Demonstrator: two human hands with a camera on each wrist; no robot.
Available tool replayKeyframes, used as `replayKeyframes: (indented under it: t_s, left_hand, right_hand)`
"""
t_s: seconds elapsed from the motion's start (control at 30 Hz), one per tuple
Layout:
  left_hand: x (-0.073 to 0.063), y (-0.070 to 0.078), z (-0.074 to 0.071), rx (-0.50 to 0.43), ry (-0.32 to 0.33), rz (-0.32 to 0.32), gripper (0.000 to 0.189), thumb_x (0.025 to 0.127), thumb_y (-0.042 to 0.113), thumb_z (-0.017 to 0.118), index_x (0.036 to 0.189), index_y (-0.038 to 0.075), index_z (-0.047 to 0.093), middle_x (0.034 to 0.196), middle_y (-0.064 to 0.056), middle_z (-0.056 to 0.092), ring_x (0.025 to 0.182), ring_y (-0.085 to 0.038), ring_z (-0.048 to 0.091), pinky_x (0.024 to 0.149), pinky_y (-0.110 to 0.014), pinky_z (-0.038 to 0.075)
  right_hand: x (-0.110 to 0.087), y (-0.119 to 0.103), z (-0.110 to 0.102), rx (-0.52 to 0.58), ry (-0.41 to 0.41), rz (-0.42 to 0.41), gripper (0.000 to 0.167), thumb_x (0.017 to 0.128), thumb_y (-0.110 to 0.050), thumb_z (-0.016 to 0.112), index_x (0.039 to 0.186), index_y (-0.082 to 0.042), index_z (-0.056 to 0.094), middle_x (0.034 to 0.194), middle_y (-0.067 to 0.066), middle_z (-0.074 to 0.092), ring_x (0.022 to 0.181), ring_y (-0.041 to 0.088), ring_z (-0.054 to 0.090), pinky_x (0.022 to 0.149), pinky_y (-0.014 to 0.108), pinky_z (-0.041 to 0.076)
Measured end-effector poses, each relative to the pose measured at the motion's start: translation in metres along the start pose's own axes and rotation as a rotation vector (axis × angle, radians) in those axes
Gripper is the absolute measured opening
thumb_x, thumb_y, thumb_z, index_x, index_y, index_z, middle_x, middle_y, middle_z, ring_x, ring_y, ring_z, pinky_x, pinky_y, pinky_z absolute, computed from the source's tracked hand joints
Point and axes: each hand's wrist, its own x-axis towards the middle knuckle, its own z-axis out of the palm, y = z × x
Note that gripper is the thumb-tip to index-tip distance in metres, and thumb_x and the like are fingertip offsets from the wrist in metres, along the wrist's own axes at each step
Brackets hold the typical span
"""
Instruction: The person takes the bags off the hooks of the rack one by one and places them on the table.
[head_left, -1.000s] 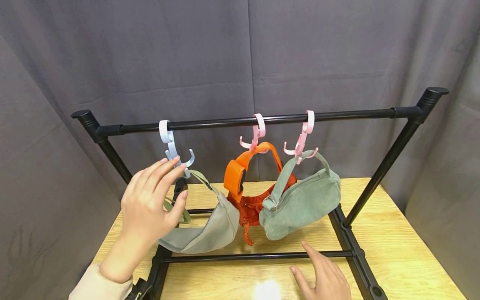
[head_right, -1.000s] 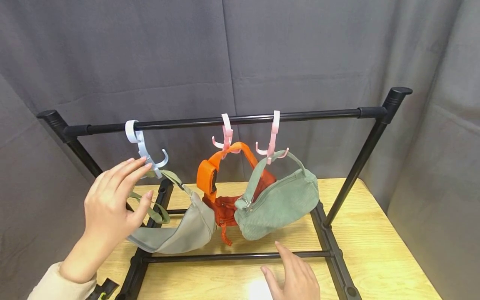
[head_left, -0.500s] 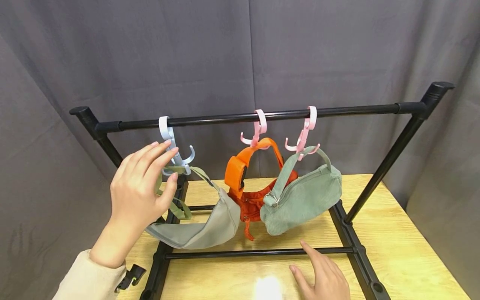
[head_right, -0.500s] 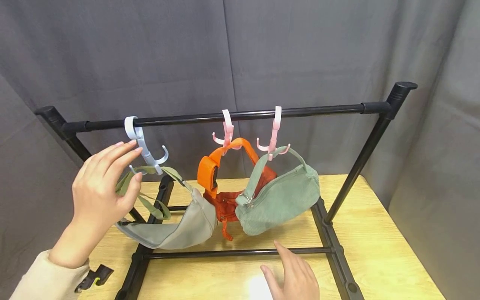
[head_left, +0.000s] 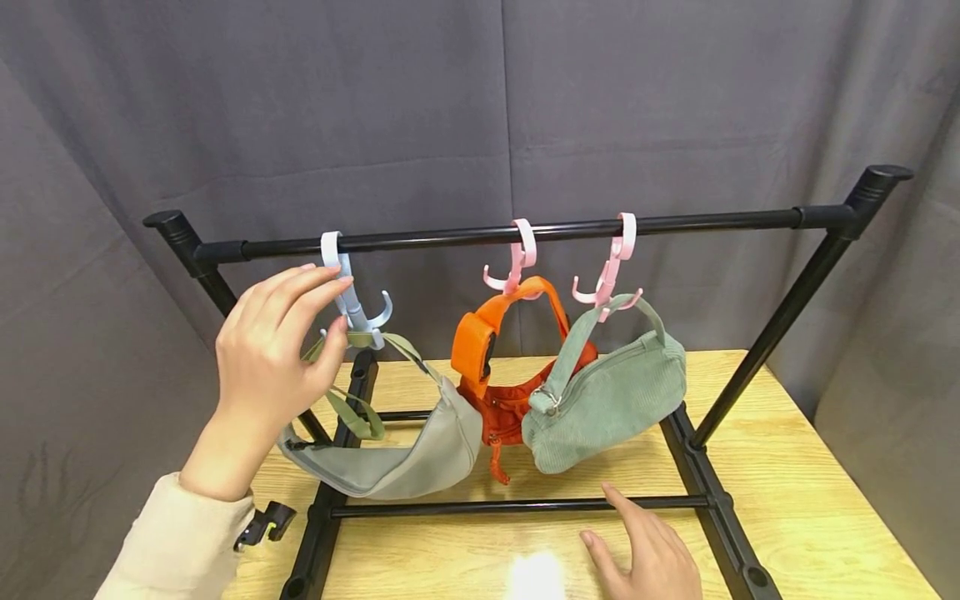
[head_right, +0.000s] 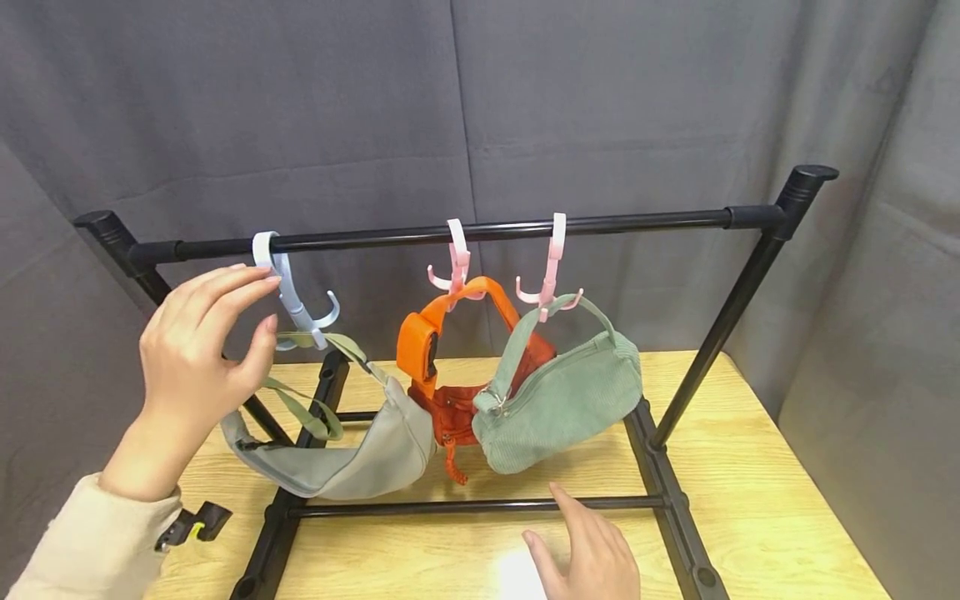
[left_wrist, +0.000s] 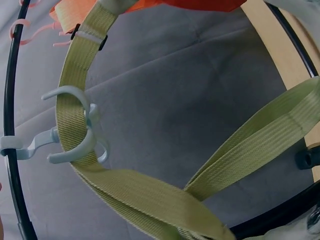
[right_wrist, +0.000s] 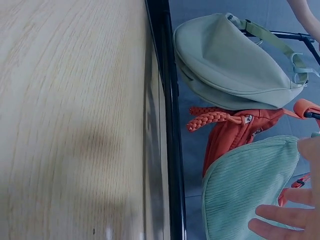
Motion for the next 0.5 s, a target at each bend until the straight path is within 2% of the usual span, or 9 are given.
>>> replayKeyframes:
  t_s: [0.27,0.5]
  left_hand:
    - [0.006,-0.006,-0.002,-0.019,-0.045,0.008,0.031,0.091,0.016,0.056,0.116,0.006,0.072,0.120,-0.011,0.069,0.110,-0.034,0.062,0.102,-0.039,0.044]
    - [0.011,-0.012,-0.002,-0.021,-0.083,0.005,0.034,0.093,0.018,0.053,0.119,0.005,0.070,0.124,-0.012,0.067,0.117,-0.034,0.060,0.107,-0.039,0.041]
  right_hand:
    - [-0.002,-0.004,-0.004,0.028,-0.045,0.067,0.059,0.077,-0.036,0.085,0.128,-0.013,0.066,0.110,0.000,0.072,0.091,0.024,0.070,0.076,0.050,0.056]
    - [-0.002,-0.004,-0.007,0.061,-0.020,0.032,0.056,0.074,-0.033,0.087,0.124,-0.016,0.068,0.107,-0.003,0.073,0.088,0.019,0.069,0.074,0.047,0.056]
